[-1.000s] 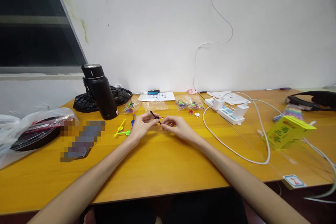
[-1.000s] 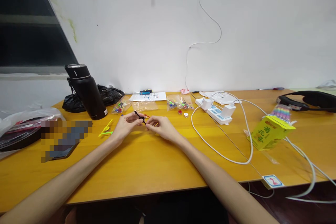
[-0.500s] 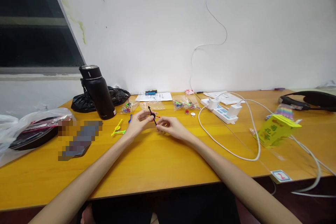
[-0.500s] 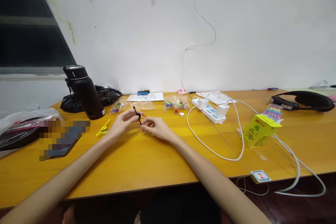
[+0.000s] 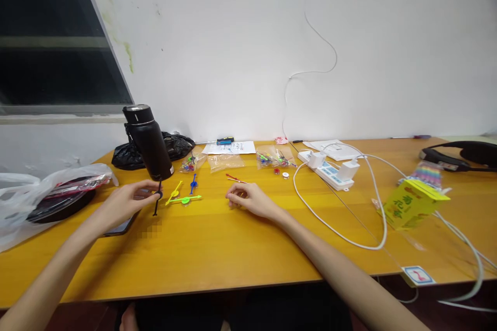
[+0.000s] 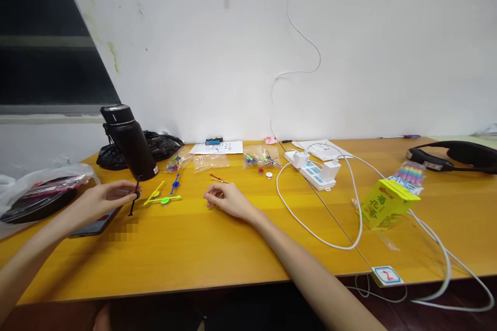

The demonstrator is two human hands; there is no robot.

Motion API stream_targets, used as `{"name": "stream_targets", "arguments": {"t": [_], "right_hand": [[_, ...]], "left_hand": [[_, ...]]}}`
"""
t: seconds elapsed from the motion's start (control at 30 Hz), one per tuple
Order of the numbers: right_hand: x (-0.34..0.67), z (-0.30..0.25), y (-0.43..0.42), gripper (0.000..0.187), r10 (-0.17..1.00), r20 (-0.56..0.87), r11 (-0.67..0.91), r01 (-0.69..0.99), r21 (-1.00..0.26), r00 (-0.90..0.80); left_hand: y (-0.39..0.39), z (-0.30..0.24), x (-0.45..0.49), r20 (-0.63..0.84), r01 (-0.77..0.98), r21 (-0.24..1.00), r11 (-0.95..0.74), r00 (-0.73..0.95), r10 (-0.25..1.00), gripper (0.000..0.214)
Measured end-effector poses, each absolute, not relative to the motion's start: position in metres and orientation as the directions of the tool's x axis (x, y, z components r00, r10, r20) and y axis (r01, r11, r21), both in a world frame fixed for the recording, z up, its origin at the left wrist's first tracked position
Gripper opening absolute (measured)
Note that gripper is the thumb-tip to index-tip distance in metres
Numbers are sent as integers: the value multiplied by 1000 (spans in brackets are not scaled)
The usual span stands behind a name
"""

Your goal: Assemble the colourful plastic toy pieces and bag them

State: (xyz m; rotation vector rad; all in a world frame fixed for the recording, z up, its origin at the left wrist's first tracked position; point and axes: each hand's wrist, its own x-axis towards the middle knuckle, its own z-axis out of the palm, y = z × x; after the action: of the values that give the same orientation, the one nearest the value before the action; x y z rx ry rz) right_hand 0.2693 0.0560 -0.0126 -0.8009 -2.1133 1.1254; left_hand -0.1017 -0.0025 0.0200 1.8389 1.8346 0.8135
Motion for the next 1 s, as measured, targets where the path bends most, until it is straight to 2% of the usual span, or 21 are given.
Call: {"name": "stream_targets", "arguments": {"t": [0.17, 0.3, 0.47, 0.53, 0.6, 0.67, 0.73, 0.9, 1.0], "right_hand": [[271, -13, 56, 31, 742, 220, 440, 212, -873, -633], [273, -17, 59, 29, 746, 234, 442, 202, -874, -623], [285, -18, 72, 30, 770, 227, 458, 269, -847, -596], [296, -17, 82, 28, 807, 257, 512, 415, -752, -531], [311, -16, 93, 24, 844, 335, 535, 619, -575, -418], [325, -15, 103, 18, 843, 447, 484, 785, -388, -299], [337, -15, 111, 16, 817, 537, 400, 878, -262, -212], [355, -16, 119, 15, 799, 580, 279, 952, -124, -159], [367, -14, 118, 14, 830, 551, 179, 977, -118, -85]], "left_hand": [[4, 12, -106, 18, 824, 566, -12, 2, 1000, 49], [7, 6, -101, -75, 817, 574, 52, -11, 997, 52], [8, 0, -106, -47, 862, 507, 26, -3, 999, 47], [10, -4, -109, -32, 881, 473, 25, -11, 999, 46], [12, -6, -112, -27, 895, 447, 21, -10, 1000, 46], [13, -4, -114, -22, 900, 437, 9, 1, 1000, 48], [14, 3, -115, -3, 899, 438, 3, -2, 1000, 49], [13, 42, -93, 110, 900, 434, 29, -84, 990, 46], [16, 63, -57, 118, 854, 517, -60, -1, 993, 41]]}}
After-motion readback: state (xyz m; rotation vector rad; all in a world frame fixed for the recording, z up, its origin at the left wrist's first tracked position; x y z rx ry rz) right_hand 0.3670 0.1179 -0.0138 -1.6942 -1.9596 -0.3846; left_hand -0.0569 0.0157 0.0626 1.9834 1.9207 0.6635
